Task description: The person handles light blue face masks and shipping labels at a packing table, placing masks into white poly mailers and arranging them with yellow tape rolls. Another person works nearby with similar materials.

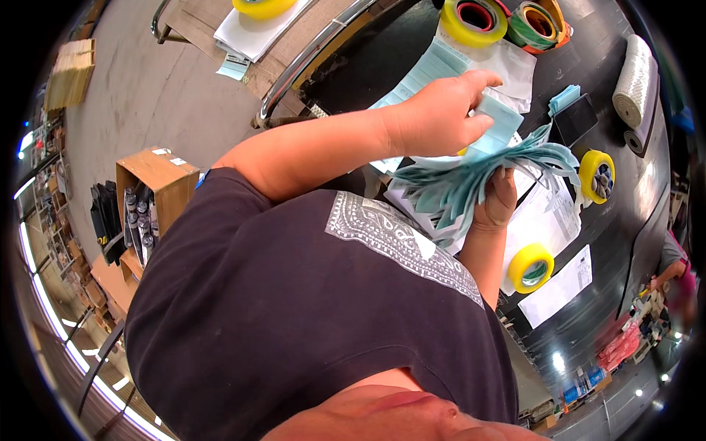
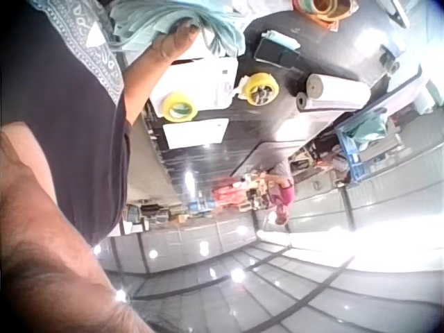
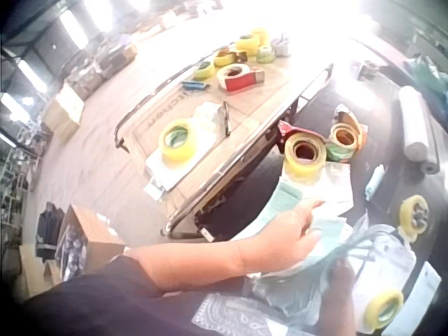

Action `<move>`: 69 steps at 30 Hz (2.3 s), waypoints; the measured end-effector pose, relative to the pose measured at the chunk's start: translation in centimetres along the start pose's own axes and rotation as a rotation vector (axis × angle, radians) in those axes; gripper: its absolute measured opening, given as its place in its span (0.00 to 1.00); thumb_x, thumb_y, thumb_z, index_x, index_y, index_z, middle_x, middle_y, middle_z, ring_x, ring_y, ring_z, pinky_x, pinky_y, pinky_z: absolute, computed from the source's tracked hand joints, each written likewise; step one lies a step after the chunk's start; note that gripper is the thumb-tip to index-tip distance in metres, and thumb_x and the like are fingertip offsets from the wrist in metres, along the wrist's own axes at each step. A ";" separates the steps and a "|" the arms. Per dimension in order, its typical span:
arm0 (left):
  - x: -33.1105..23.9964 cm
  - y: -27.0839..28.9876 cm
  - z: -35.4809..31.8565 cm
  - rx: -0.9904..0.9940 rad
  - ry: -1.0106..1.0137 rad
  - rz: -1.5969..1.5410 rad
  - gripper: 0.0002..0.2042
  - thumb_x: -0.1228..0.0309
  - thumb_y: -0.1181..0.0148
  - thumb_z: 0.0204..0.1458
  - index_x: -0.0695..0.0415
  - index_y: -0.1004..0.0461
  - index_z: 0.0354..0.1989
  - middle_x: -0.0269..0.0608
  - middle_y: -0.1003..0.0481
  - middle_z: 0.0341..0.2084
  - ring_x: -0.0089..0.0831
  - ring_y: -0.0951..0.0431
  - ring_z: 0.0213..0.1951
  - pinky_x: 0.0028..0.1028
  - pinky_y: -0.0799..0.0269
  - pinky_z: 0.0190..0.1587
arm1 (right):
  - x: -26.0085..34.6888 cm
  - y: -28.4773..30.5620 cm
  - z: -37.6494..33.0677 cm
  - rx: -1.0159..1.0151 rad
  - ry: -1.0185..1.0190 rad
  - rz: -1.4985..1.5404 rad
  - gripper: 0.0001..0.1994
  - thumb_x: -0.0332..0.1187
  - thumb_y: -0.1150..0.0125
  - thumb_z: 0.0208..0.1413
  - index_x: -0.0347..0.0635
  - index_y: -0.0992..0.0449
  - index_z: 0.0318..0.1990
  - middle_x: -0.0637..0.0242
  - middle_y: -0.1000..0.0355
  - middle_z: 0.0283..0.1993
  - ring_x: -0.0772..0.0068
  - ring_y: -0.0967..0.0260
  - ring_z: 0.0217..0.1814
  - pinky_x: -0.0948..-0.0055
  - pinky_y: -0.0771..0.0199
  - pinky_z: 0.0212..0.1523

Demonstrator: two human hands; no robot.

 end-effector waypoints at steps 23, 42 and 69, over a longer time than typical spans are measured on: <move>9.1 3.0 -7.9 0.287 -0.341 1.185 0.26 0.79 0.44 0.39 0.59 0.31 0.53 0.40 0.30 0.54 0.39 0.34 0.58 0.39 0.41 0.61 | -1.4 0.5 -1.0 0.109 -0.029 0.277 0.28 0.34 0.44 0.60 0.45 0.43 0.67 0.74 0.36 0.36 0.74 0.37 0.41 0.55 0.40 0.58; -3.1 11.5 -0.4 -0.335 -0.288 0.090 0.11 0.80 0.43 0.56 0.62 0.28 0.48 0.30 0.25 0.36 0.15 0.27 0.36 0.16 0.29 0.39 | 1.4 -1.2 -1.4 0.247 -0.013 0.192 0.14 0.34 0.39 0.57 0.41 0.27 0.48 0.65 0.34 0.45 0.68 0.39 0.45 0.62 0.33 0.52; 6.9 9.2 -3.2 -0.264 -0.314 0.878 0.24 0.79 0.38 0.38 0.58 0.29 0.49 0.44 0.29 0.50 0.43 0.32 0.54 0.37 0.35 0.57 | 1.0 1.3 -1.9 -0.058 -0.025 0.082 0.27 0.36 0.48 0.62 0.36 0.44 0.66 0.71 0.35 0.34 0.71 0.34 0.42 0.52 0.35 0.58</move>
Point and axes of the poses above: each hand's wrist, its own z-axis towards the middle knuckle, its own y-axis out of the back of the hand, x = y × z, the point moved 8 cm from there along z, towards the middle knuckle
